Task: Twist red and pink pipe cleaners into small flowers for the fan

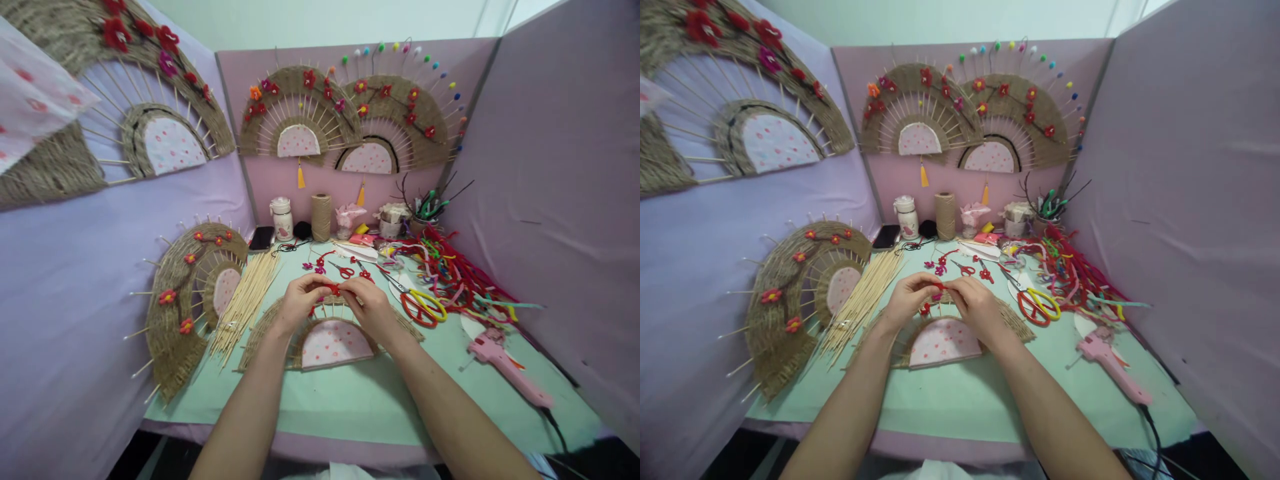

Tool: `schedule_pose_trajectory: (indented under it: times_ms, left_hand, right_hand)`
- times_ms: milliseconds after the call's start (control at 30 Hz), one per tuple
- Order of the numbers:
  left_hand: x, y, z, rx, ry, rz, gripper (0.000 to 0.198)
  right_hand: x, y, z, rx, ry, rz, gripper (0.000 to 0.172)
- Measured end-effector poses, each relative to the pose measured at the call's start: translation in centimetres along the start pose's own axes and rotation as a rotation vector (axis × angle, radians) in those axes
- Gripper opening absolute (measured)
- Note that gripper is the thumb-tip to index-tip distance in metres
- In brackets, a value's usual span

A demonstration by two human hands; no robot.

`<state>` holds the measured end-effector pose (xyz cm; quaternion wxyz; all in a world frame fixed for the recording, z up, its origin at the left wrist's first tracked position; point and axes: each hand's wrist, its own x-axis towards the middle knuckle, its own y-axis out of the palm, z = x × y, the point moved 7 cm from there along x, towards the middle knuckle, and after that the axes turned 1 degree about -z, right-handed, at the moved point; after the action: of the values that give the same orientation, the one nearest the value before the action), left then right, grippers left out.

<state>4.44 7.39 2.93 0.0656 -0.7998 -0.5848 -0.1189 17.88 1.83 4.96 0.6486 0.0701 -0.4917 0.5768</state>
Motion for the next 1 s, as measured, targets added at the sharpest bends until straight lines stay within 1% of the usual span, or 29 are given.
schedule_pose_trajectory:
  times_ms: [100,200,400,567,733,800,867,900,933,1000]
  left_hand:
    - [-0.2,0.2,-0.4,0.027,0.020,0.009,0.012]
    - [-0.2,0.3,-0.5,0.040,0.039,0.022,0.010]
    - [-0.5,0.9,-1.0,0.048,0.108,0.083,0.006]
    - [-0.8,1.5,-1.5,0.091,0.147,0.130,0.006]
    - [-1.2,2.2,-2.1,0.166,0.216,0.192,0.008]
    - [-1.3,2.2,-2.1,0.159,0.211,0.196,0.008]
    - [-1.1,2.0,-1.7,0.097,0.154,0.166,0.007]
    - [-0.9,1.7,-1.3,0.048,0.109,0.139,0.007]
    - [-0.8,1.4,-0.9,-0.011,0.056,0.106,0.009]
    - [-0.5,0.9,0.1,-0.147,-0.050,0.046,0.016]
  right_hand:
    - [0.1,-0.1,-0.1,-0.003,-0.024,0.022,0.019]
    - [0.1,0.1,-0.7,0.059,0.057,0.078,0.018]
    - [-0.3,0.9,-2.3,0.319,0.353,0.174,0.022]
    - [-0.8,1.8,-3.1,0.514,0.580,0.300,0.026]
    - [-2.1,3.1,-3.6,0.849,0.839,0.405,0.029]
    - [-2.5,3.4,-3.5,0.945,0.914,0.447,0.029]
    - [-2.5,3.3,-3.4,0.969,0.924,0.446,0.027]
    - [-2.2,2.9,-3.4,0.952,0.895,0.414,0.028]
    - [-1.8,2.3,-3.5,0.911,0.845,0.360,0.028]
    - [-0.8,0.7,-3.7,0.750,0.696,0.216,0.028]
